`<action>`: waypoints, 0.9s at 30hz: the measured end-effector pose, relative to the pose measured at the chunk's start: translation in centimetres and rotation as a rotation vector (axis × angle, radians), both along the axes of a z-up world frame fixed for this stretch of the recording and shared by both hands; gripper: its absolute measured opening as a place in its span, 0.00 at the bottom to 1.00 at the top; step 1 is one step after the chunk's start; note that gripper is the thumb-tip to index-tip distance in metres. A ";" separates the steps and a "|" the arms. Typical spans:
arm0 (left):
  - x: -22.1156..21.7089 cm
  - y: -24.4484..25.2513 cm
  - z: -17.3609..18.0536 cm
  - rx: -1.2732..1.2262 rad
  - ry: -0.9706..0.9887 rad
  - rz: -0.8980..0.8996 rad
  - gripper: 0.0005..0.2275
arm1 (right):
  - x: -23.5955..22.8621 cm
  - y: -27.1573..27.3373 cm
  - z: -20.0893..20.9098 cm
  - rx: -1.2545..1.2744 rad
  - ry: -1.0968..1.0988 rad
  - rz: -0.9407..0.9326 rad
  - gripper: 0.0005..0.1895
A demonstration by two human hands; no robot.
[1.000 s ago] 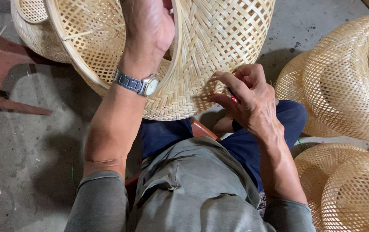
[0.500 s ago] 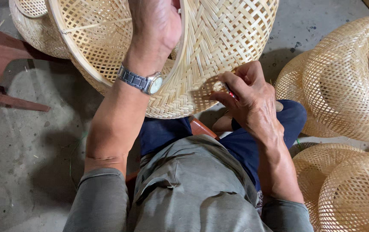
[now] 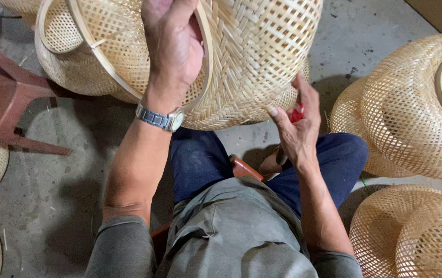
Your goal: The person trims the excess bamboo strips along the rim of a woven basket using a red utility knife. They hold the basket steady with one hand and carefully cut the protruding ends of the weave with the other, rotating the basket to access different sections of the rim.
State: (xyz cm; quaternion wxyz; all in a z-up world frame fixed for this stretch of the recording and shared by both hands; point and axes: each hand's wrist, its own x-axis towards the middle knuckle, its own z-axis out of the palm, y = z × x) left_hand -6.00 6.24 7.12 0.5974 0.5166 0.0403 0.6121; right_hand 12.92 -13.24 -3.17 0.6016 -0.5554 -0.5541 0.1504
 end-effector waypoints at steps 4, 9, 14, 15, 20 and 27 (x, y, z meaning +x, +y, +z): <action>0.1 -0.9 0.5 0.023 -0.010 -0.050 0.04 | -0.7 0.9 -1.8 -0.034 0.158 0.103 0.42; -0.8 -2.1 0.3 0.050 0.065 -0.069 0.12 | -2.1 0.4 -3.1 -0.189 0.207 0.149 0.40; -1.6 -3.5 -0.6 0.070 0.163 -0.037 0.16 | -3.1 0.3 -4.0 -0.313 0.275 0.208 0.42; -1.6 -3.8 -0.8 0.071 0.171 -0.026 0.16 | -3.0 0.4 -4.1 -0.316 0.232 0.197 0.41; -1.2 -5.0 -2.1 0.068 0.253 0.083 0.19 | -2.8 0.2 -4.5 -0.312 0.200 0.221 0.42; -0.6 -6.8 -3.5 -0.052 0.175 -0.033 0.15 | -2.1 -0.4 -6.1 -0.282 0.370 0.272 0.35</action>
